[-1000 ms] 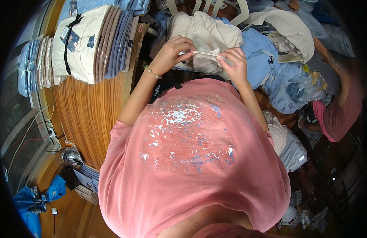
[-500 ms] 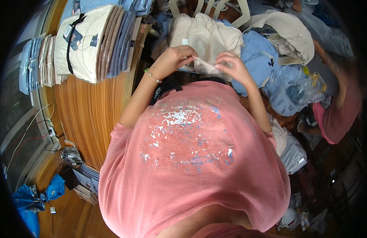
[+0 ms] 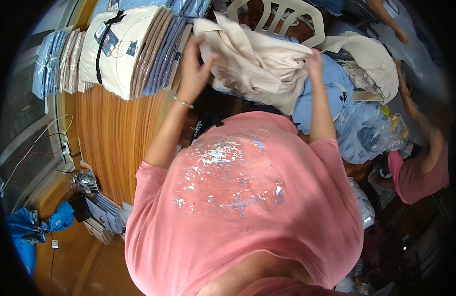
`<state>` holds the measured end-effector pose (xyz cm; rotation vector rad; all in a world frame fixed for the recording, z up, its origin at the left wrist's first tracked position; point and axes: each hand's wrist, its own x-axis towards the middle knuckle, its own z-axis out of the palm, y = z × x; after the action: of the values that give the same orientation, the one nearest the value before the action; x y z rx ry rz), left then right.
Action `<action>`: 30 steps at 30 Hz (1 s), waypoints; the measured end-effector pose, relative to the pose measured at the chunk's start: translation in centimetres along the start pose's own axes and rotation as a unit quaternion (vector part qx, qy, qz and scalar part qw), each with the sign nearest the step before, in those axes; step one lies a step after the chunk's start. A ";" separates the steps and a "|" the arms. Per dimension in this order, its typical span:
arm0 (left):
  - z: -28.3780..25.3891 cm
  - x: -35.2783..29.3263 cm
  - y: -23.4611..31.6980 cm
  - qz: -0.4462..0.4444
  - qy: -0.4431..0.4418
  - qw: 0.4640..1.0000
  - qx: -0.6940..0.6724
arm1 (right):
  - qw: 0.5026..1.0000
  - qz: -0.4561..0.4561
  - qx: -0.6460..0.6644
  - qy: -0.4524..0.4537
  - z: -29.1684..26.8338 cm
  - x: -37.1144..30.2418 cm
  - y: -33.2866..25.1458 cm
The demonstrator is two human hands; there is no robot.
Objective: The person buttons a shirt, spreads it flat on a table, folds the sleeves and body of the shirt, and then places it inside a clear plastic bag.
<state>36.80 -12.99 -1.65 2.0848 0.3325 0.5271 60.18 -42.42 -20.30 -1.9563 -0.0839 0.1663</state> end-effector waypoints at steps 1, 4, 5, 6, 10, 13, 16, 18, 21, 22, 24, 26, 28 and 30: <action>1.6 -2.2 -2.1 -0.073 -0.066 0.995 -0.019 | 0.996 0.086 -0.013 -0.019 -2.4 0.0 0.5; 7.8 -8.8 -11.7 -0.304 -0.295 0.901 -0.094 | 0.990 0.132 -0.039 -0.021 -4.2 -0.5 1.2; 9.2 -9.3 -13.5 -0.389 -0.405 0.816 -0.138 | 0.992 0.115 -0.047 -0.013 -3.9 -0.8 2.2; 10.2 -8.7 -12.7 -0.478 -0.447 0.742 -0.146 | 0.989 0.117 -0.092 0.001 -3.5 -0.9 3.5; 15.0 -7.9 -12.7 -0.657 -0.315 0.634 -0.260 | 0.966 0.125 -0.217 -0.072 0.5 -1.9 6.1; 17.6 -8.8 -14.9 -0.653 -0.203 0.664 -0.301 | 0.939 0.092 -0.302 -0.136 2.2 -2.8 5.5; 17.5 -10.2 -15.7 -0.664 -0.099 0.652 -0.352 | 0.925 0.011 -0.369 -0.086 1.5 -2.5 2.8; 16.7 -10.8 -14.8 -0.656 -0.012 0.628 -0.420 | 0.949 0.032 -0.294 -0.105 1.9 -1.8 2.4; 13.9 -11.9 -13.5 -0.628 0.173 0.615 -0.444 | 0.888 0.047 -0.385 -0.247 3.4 -2.4 1.4; 12.4 -12.4 -13.2 -0.609 0.208 0.617 -0.453 | 0.913 0.060 -0.344 -0.209 3.4 -2.2 1.1; 8.4 -13.5 -12.7 -0.565 0.276 0.620 -0.470 | 0.955 0.082 -0.253 -0.131 2.2 -0.7 0.0; 3.6 -16.8 -13.8 -0.562 0.323 0.611 -0.455 | 0.968 0.125 0.211 -0.059 0.3 -0.7 -2.2; 0.0 -22.0 -14.1 -0.564 0.332 0.603 -0.456 | 0.818 0.202 0.521 -0.136 -2.0 -2.0 -8.0; -4.2 -24.7 -9.2 -0.557 0.257 0.639 -0.465 | 0.810 0.247 0.523 -0.092 -4.4 -4.5 -12.4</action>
<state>12.93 -15.64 -13.39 0.4230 1.2508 0.3447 56.62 -42.33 -6.84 -0.8029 0.3399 0.6059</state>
